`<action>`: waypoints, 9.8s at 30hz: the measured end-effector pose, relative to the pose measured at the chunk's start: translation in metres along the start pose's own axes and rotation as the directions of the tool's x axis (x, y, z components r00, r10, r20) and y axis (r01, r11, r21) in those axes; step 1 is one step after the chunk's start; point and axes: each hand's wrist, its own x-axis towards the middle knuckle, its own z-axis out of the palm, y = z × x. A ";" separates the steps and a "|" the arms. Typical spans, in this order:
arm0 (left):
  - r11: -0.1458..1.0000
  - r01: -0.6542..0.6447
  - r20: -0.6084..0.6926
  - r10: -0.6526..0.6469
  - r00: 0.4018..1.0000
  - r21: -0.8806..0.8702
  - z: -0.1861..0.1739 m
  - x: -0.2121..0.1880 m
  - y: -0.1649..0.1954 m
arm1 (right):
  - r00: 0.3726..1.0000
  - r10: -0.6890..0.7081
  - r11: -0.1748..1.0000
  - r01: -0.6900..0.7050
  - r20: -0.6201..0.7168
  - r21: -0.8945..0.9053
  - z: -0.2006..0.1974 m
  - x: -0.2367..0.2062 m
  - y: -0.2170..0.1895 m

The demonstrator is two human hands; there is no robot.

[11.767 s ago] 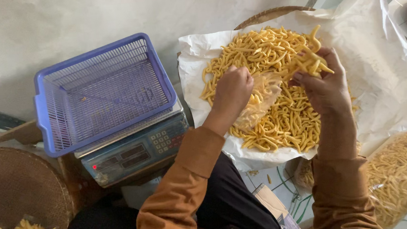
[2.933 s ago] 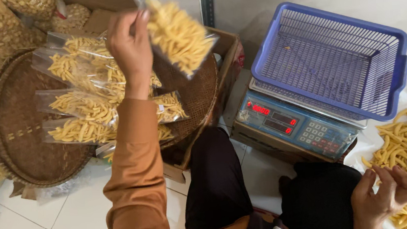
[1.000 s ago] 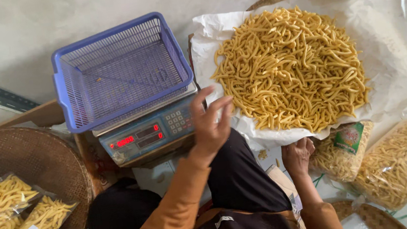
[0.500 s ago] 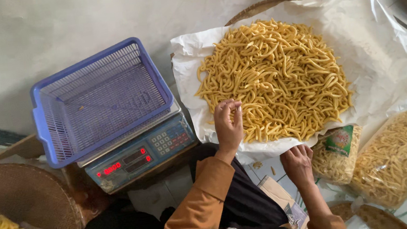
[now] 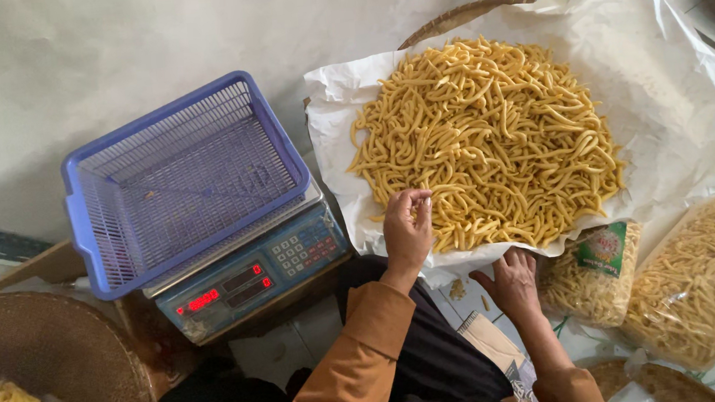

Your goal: The person sits on the floor and fills clear plastic bags with fried snack sticks taken by hand from a large pile on paper. They weigh each filled bag on a digital scale, adjust the contents, and set filled bags aside with other completed bags.

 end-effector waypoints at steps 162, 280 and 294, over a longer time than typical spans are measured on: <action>0.205 0.823 0.826 -0.096 0.555 -0.530 0.020 -0.017 -0.042 | 0.813 0.007 0.911 0.235 -0.582 0.339 -0.075 0.163 -0.079; -0.068 0.383 0.321 -0.688 0.651 -0.921 -0.010 0.049 -0.039 | 0.725 0.665 0.745 -0.625 -0.179 0.234 -0.022 0.168 0.082; -0.072 0.337 0.301 -0.649 0.699 -0.939 -0.002 0.051 -0.039 | 0.804 0.258 0.966 -0.225 -0.537 0.127 -0.006 0.179 0.066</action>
